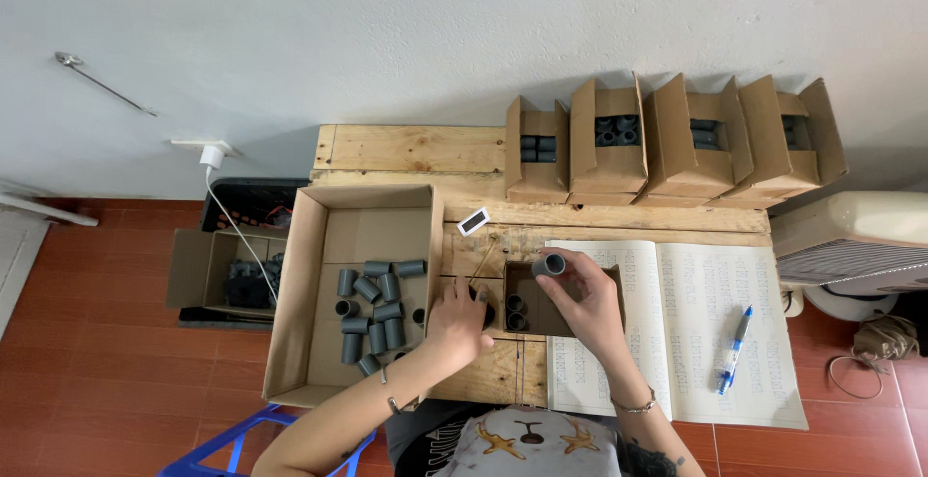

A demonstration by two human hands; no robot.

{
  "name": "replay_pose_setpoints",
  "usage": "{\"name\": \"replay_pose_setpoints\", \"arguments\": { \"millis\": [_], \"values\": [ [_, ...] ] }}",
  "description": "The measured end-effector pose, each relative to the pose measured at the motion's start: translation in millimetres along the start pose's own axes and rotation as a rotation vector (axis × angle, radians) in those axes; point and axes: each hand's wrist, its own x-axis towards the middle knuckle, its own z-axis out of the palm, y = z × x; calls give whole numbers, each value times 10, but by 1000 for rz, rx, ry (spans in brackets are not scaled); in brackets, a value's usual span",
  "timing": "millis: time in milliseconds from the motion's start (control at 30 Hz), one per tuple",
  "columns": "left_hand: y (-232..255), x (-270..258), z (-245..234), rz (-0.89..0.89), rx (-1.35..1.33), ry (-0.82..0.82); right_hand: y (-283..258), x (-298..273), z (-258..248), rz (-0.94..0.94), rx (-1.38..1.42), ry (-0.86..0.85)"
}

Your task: The person measures small gray pipe fittings with a tape measure and records the measurements in a notebook. They handle the fittings one at a time, measuring each and then writing down the result before moving to the next item.

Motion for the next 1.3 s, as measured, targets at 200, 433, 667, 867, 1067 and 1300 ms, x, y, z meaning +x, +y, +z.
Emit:
{"name": "replay_pose_setpoints", "arguments": {
  "millis": [200, 433, 667, 867, 1067, 1300],
  "values": [
    [53, 253, 154, -103, -193, -77, -57, -12, -36, -97, -104, 26],
    [46, -475, -913, -85, -416, 289, 21, -2, -90, -132, -243, 116],
    [-106, -683, -1248, 442, -940, 235, 31, 38, -111, -140, -186, 188],
    [-154, -674, -1234, 587, -1074, 39, 92, 36, -126, -118, -205, 226],
    [-179, -637, -1203, 592, -1079, -2, 106, 50, -144, -121, -227, 208],
    [-187, -626, -1184, 609, -1074, 23, 110, 41, -139, -115, -236, 199]
  ]
}}
